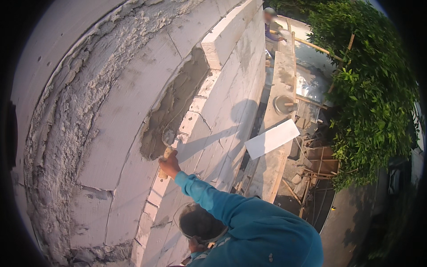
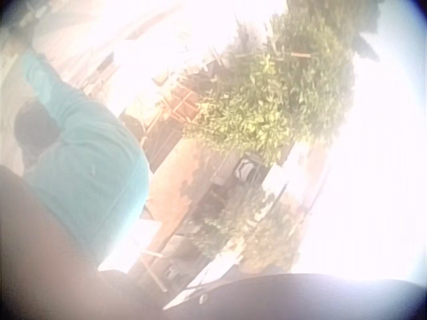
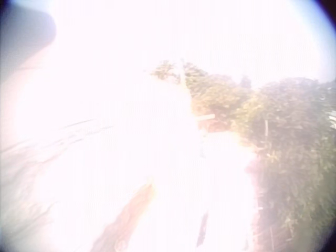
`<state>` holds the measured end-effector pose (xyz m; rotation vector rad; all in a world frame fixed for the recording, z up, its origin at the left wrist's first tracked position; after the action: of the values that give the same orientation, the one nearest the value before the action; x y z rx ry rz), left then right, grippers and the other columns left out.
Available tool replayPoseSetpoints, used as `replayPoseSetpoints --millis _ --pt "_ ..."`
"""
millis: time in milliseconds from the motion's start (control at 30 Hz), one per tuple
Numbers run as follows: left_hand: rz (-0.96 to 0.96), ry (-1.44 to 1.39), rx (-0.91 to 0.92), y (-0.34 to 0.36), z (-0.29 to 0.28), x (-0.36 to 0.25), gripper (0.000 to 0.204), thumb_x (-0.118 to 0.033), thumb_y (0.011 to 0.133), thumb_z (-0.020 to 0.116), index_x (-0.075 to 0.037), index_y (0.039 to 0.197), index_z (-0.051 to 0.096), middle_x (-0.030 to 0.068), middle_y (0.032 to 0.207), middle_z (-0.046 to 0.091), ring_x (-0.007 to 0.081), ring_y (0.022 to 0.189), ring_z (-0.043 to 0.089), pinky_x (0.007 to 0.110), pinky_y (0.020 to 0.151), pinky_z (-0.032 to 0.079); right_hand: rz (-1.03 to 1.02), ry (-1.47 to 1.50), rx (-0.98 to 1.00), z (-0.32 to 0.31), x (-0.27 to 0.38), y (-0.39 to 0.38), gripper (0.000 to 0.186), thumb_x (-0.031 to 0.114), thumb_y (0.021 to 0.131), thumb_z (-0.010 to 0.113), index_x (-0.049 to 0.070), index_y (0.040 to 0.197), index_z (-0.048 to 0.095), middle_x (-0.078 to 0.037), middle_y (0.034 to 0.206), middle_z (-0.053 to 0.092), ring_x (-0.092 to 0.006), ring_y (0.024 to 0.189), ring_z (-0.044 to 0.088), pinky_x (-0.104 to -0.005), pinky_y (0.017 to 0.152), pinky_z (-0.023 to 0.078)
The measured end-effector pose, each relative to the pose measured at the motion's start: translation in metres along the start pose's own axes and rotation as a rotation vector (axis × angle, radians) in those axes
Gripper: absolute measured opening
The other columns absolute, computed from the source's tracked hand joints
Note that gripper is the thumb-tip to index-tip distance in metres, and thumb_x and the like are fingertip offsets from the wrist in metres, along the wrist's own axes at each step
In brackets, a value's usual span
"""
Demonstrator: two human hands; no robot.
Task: The person scoops mortar from a bucket with a trowel and spreads it onto a vertical wall. They then apply mortar to the back of a white rectangular tile and press it onto the wall, adjusting its position.
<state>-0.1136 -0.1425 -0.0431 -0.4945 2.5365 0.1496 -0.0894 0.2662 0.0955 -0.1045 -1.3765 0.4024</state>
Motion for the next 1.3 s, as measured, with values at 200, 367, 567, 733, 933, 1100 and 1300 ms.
replayPoseSetpoints --millis 200,367,567,733,933,1100,1300 --pt "-0.042 -0.036 0.014 -0.002 -0.004 -0.012 0.03 -0.005 0.056 0.062 -0.008 0.086 0.061 0.0118 0.073 0.06 0.0339 0.071 0.06 0.043 0.064 0.049 -0.022 -0.044 -0.027 0.019 -0.01 -0.03 0.082 0.022 0.082 0.065 -0.015 0.13 0.01 -0.035 0.109 0.055 -0.0451 0.1 0.06 -0.0438 0.085 0.049" --pt "-0.064 -0.088 0.011 -0.017 -0.001 0.01 0.041 -0.002 0.05 0.056 -0.008 0.09 0.062 0.0123 0.075 0.061 0.0348 0.073 0.06 0.045 0.066 0.049 -0.099 -0.069 -0.057 0.049 -0.023 -0.045 0.082 0.022 0.082 0.064 -0.016 0.129 0.009 -0.034 0.106 0.055 -0.0431 0.096 0.061 -0.0439 0.083 0.051" --pt "-0.122 -0.065 0.017 -0.029 0.007 0.021 0.044 -0.002 0.049 0.056 -0.007 0.092 0.062 0.0125 0.076 0.061 0.0349 0.074 0.06 0.045 0.065 0.048 -0.08 0.041 -0.033 0.075 -0.047 -0.056 0.085 0.02 0.082 0.065 -0.017 0.13 0.005 -0.034 0.113 0.051 -0.041 0.103 0.058 -0.0421 0.087 0.049" --pt "-0.007 -0.076 -0.053 -0.039 0.003 0.022 0.043 0.0 0.051 0.055 -0.006 0.093 0.062 0.0122 0.075 0.06 0.0341 0.071 0.059 0.044 0.063 0.047 -0.058 0.024 0.01 0.094 -0.067 -0.062 0.1 0.021 0.084 0.065 -0.018 0.135 -0.012 -0.036 0.125 0.043 -0.0392 0.113 0.052 -0.0381 0.096 0.043" --pt "-0.097 -0.025 -0.113 -0.077 0.0 0.048 0.048 -0.018 0.049 0.078 -0.006 0.092 0.061 0.0114 0.075 0.061 0.0315 0.071 0.061 0.042 0.062 0.048 0.109 0.276 0.149 0.134 -0.065 -0.098 0.099 0.019 0.088 0.06 -0.015 0.136 -0.02 -0.036 0.138 0.031 -0.0357 0.123 0.046 -0.034 0.101 0.041" --pt "0.1 0.014 -0.167 -0.053 0.018 0.041 0.047 -0.018 0.054 0.083 -0.006 0.094 0.06 0.0111 0.076 0.063 0.0297 0.069 0.063 0.039 0.06 0.049 0.027 0.214 0.103 0.143 -0.129 -0.03 0.104 0.024 0.091 0.06 -0.009 0.136 -0.028 -0.029 0.137 0.035 -0.0276 0.119 0.047 -0.0317 0.097 0.043" --pt "-0.28 -0.203 -0.014 -0.065 0.005 0.052 0.032 -0.003 0.055 0.067 -0.005 0.088 0.063 0.0166 0.078 0.062 0.0354 0.074 0.062 0.043 0.064 0.049 0.114 0.28 0.162 0.136 -0.1 -0.129 0.077 0.019 0.092 0.059 0.003 0.137 -0.002 -0.022 0.123 0.045 -0.024 0.102 0.054 -0.036 0.085 0.05"
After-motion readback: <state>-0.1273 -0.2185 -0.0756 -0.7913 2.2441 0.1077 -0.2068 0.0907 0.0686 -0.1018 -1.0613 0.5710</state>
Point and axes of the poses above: each hand's wrist, its own y-axis towards the middle knuckle, its own z-axis out of the palm, x = y × z, the point moved 1 cm from there along y, towards the middle knuckle
